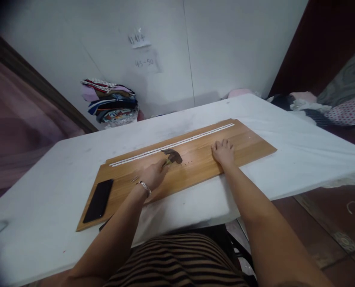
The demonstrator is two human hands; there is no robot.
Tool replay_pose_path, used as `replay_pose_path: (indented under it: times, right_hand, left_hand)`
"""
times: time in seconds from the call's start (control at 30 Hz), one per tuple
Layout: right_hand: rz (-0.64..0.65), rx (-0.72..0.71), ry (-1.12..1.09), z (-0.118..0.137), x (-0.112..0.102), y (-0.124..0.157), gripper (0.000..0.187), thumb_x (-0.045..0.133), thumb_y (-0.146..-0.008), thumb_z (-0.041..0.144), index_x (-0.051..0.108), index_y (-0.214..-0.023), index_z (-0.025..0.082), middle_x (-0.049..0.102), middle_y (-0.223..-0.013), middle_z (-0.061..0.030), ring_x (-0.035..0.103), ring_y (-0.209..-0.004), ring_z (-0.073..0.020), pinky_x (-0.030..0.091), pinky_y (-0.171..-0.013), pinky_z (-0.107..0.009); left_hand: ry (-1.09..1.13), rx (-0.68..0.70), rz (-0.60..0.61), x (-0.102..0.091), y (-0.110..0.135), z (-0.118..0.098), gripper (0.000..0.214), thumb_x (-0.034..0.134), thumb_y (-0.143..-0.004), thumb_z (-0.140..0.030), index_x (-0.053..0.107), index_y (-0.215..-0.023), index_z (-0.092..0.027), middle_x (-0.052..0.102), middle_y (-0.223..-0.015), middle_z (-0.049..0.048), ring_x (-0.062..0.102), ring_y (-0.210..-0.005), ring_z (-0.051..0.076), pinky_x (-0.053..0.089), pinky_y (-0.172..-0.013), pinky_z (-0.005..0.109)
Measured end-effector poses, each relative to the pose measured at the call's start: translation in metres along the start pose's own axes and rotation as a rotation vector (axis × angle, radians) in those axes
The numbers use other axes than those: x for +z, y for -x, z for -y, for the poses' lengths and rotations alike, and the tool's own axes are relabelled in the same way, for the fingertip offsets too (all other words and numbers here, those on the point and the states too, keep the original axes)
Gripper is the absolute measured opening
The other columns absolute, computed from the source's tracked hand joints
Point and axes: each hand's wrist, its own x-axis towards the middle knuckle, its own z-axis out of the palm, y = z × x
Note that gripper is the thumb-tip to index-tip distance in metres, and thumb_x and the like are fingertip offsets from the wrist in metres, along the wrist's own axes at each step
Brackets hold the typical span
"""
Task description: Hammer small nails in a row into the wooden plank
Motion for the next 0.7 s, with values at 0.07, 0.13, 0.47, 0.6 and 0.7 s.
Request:
replay_pose_path:
  times: [0.07, 0.13, 0.47, 0.6, 0.7]
  right_hand:
    - [-0.006, 0.0, 0.017, -0.001, 0.001, -0.001, 0.051, 0.031, -0.103, 0.044, 0.063, -0.13, 0.015, 0.05, -0.149, -0.0249, 0.038, -0.14, -0.0386, 0.025, -0.112, -0.06]
    - [-0.008, 0.001, 0.032, -0.001, 0.001, -0.002, 0.051, 0.031, -0.103, 0.045, 0.064, -0.13, 0.015, 0.051, -0.149, -0.0242, 0.039, -0.139, -0.0382, 0.025, -0.111, -0.06]
    - [0.002, 0.016, 0.076, 0.0, 0.002, -0.003, 0.052, 0.028, -0.103, 0.043, 0.062, -0.133, 0.016, 0.048, -0.152, -0.0219, 0.04, -0.138, -0.0366, 0.027, -0.109, -0.055]
    - [-0.008, 0.009, 0.082, -0.001, 0.002, -0.003, 0.053, 0.027, -0.103, 0.044, 0.062, -0.131, 0.016, 0.05, -0.15, -0.0219, 0.041, -0.136, -0.0363, 0.027, -0.109, -0.056]
    - [-0.027, 0.0, 0.084, -0.001, 0.003, -0.002, 0.053, 0.027, -0.103, 0.043, 0.063, -0.129, 0.016, 0.052, -0.148, -0.0224, 0.042, -0.135, -0.0359, 0.028, -0.108, -0.056]
  left_hand:
    - [-0.006, 0.013, 0.007, 0.006, -0.004, -0.001, 0.029, 0.042, -0.101, -0.035, 0.063, -0.11, -0.019, 0.074, -0.096, 0.0097, 0.069, -0.087, 0.025, 0.042, -0.069, 0.03]
    - [-0.01, 0.022, 0.012, 0.01, -0.006, -0.003, 0.03, 0.04, -0.102, -0.036, 0.063, -0.11, -0.019, 0.074, -0.096, 0.0102, 0.069, -0.087, 0.025, 0.042, -0.07, 0.031]
    - [-0.027, -0.008, 0.046, 0.01, -0.007, -0.004, 0.03, 0.042, -0.102, -0.035, 0.063, -0.118, -0.02, 0.075, -0.104, 0.0101, 0.069, -0.094, 0.023, 0.044, -0.075, 0.03]
    - [0.01, -0.029, 0.039, 0.003, -0.006, -0.006, 0.029, 0.042, -0.102, -0.035, 0.064, -0.115, -0.021, 0.074, -0.1, 0.0088, 0.069, -0.093, 0.022, 0.044, -0.075, 0.028]
    - [0.034, -0.027, 0.033, 0.003, -0.007, -0.007, 0.03, 0.042, -0.102, -0.034, 0.064, -0.116, -0.02, 0.074, -0.1, 0.0093, 0.069, -0.094, 0.022, 0.045, -0.076, 0.028]
